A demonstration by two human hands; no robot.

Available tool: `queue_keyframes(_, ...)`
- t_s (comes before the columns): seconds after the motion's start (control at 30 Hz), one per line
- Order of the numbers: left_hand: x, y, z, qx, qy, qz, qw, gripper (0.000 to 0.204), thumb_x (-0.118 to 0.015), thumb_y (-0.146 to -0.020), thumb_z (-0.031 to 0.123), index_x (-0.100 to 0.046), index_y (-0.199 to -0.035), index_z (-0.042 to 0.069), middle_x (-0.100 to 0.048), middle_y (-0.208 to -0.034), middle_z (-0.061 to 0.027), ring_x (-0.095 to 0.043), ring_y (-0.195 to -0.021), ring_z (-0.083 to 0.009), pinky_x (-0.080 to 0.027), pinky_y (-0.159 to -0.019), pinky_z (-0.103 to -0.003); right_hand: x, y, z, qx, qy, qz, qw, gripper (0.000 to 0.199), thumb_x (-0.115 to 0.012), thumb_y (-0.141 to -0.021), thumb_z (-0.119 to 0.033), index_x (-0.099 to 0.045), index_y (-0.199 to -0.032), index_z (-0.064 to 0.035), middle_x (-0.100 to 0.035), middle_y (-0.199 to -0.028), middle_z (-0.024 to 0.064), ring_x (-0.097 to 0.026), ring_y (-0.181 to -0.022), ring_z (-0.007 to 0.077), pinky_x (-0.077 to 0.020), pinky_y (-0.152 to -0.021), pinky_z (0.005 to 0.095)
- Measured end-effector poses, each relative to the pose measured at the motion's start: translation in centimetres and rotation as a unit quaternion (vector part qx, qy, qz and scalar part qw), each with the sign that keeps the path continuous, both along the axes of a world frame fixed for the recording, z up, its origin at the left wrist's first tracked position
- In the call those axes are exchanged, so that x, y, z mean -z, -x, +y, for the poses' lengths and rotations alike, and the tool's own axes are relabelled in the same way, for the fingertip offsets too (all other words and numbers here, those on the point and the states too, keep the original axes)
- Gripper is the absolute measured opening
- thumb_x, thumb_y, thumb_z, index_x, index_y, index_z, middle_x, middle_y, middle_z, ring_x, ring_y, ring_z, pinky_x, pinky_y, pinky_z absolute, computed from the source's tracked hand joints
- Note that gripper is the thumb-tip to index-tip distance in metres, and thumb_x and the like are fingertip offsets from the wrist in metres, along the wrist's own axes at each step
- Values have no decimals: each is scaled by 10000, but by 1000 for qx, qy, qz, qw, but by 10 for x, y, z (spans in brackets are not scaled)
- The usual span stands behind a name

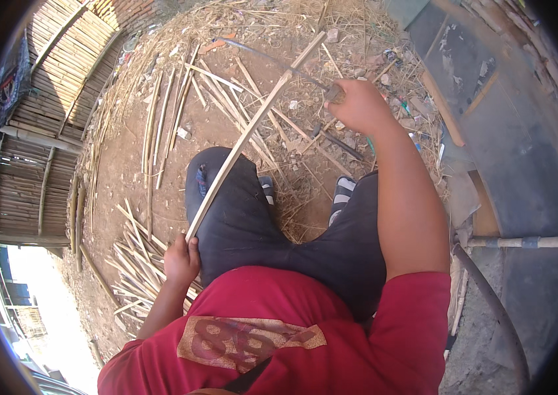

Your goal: The person shaves a strip of bamboo using a large knife by drawing the blade along the length of the wood while holding it against their leg.

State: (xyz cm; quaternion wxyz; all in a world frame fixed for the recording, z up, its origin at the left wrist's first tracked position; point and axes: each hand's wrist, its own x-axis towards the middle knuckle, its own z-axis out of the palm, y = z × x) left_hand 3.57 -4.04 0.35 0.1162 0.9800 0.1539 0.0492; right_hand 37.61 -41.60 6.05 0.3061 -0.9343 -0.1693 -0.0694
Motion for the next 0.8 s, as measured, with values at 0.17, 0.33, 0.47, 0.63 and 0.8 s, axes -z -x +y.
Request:
queue_keyframes(0.17,-6,-2,-4,-8,-2,31,999,326,-559,-1024,319,-524,-901,19,-613,-694,-256,-611,-675,-504,-448,-597,-582,-25,40,52,-212,166,48,962,274,-741,-777,-214,-710,-1020,-92,-717,-924,177,-693,-919,387,-548,-789,473)
queue_keyframes(0.33,0,1,-1,-5,-18,-1,1000,339,-567,-1020,338,-518,-872,37,-624,-687,-248,-616,-650,-495,-458,-579,-589,-20,15,44,-167,122,90,974,255,-730,-798,-216,-705,-1016,-85,-718,-920,175,-697,-907,376,-542,-782,474)
queue_keyframes(0.47,-8,-4,-5,-9,-2,11,1000,341,-564,-1022,340,-515,-874,37,-622,-687,-252,-611,-649,-499,-456,-580,-589,3,-15,19,-34,11,85,996,424,-779,-801,-284,-705,-1140,-40,-728,-948,212,-710,-915,371,-539,-811,453)
queue_keyframes(0.63,-8,-3,-3,1,12,25,1000,356,-550,-1030,324,-514,-875,5,-603,-690,-275,-604,-684,-515,-444,-598,-581,-6,22,43,-133,67,44,988,262,-734,-800,-223,-703,-1024,-90,-719,-948,177,-695,-922,389,-546,-805,478)
queue_keyframes(0.8,-13,0,-4,-3,-3,25,1000,348,-564,-1024,342,-512,-877,31,-625,-699,-254,-617,-656,-493,-461,-591,-582,-14,46,72,-277,202,-3,939,328,-770,-784,-252,-721,-1056,-76,-712,-884,209,-688,-875,410,-542,-760,492)
